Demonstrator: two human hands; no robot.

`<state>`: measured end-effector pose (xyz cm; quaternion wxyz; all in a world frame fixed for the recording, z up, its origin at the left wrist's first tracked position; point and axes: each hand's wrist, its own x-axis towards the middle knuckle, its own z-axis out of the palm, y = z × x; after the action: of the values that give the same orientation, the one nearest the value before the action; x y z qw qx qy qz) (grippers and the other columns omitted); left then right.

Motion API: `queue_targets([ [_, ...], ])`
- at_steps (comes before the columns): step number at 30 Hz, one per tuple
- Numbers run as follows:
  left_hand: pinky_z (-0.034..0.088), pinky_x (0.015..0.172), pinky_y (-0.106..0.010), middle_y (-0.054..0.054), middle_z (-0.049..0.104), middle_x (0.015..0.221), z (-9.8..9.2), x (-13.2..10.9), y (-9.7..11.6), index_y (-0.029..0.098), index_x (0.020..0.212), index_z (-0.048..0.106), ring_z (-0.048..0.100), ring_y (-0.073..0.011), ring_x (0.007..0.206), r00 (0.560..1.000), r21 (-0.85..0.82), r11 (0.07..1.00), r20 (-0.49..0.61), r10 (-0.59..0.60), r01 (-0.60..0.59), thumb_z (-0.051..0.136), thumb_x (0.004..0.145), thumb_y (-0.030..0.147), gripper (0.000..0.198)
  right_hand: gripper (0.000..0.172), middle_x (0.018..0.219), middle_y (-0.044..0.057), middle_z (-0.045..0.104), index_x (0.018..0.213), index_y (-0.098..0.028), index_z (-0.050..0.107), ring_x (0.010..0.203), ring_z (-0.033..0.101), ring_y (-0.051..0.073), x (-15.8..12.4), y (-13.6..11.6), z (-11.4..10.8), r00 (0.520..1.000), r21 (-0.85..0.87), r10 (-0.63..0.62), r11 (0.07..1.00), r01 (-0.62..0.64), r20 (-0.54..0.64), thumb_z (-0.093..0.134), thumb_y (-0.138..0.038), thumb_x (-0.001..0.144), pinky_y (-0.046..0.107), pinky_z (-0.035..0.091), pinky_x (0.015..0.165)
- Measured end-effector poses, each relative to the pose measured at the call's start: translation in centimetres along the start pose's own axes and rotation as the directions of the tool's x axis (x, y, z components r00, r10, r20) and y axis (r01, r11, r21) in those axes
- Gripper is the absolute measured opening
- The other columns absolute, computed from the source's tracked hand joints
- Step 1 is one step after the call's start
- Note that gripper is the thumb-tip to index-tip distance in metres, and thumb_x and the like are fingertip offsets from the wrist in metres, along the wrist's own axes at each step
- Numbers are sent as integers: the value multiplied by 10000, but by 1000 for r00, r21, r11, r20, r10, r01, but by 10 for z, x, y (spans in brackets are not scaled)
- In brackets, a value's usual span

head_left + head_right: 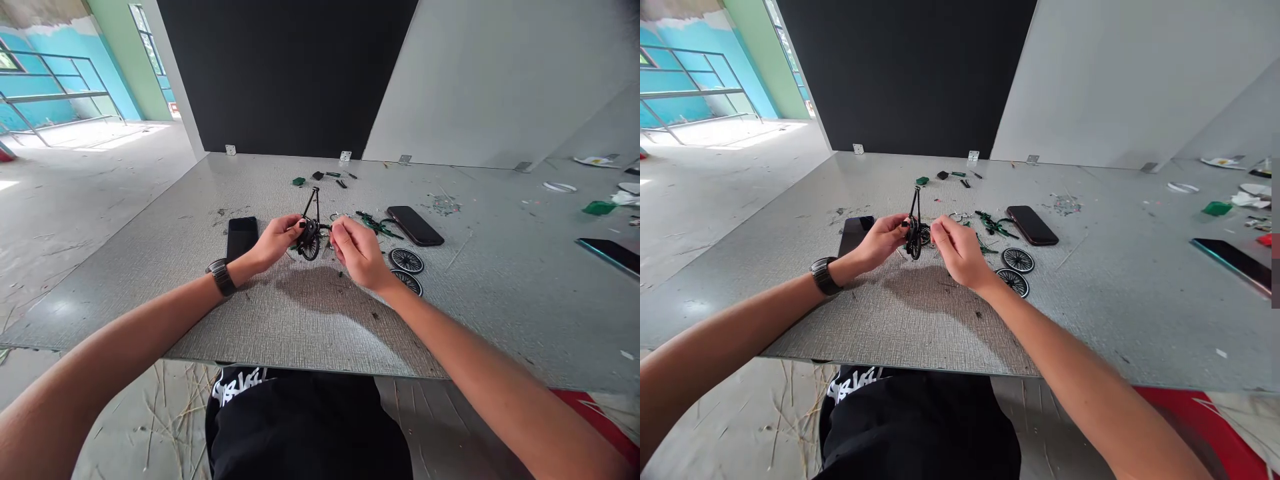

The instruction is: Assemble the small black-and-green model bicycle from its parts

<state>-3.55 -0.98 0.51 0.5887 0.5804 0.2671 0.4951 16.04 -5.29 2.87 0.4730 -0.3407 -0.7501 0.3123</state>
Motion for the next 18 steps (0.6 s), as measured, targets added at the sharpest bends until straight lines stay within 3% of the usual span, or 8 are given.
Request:
queue_targets([
  [9, 273, 555, -261, 30, 390, 676, 17, -13, 13, 176, 706, 487, 330, -96, 609, 994, 291, 952, 82, 72, -93, 606, 925, 461, 378, 340, 563, -76, 385, 850, -251, 484, 440, 339, 92, 4, 5, 1, 998, 132, 17, 991, -8, -68, 498, -553, 1005, 280, 246, 439],
  [18, 449, 704, -243, -4, 544, 788, 14, -7, 6, 151, 833, 587, 498, -98, 723, 998, -52, 999, -59, -6, 3, 707, 855, 413, 289, 452, 578, -48, 420, 707, -227, 437, 498, 372, 93, 2, 4, 6, 999, 51, 32, 998, -33, 17, 430, -538, 1034, 273, 279, 466],
])
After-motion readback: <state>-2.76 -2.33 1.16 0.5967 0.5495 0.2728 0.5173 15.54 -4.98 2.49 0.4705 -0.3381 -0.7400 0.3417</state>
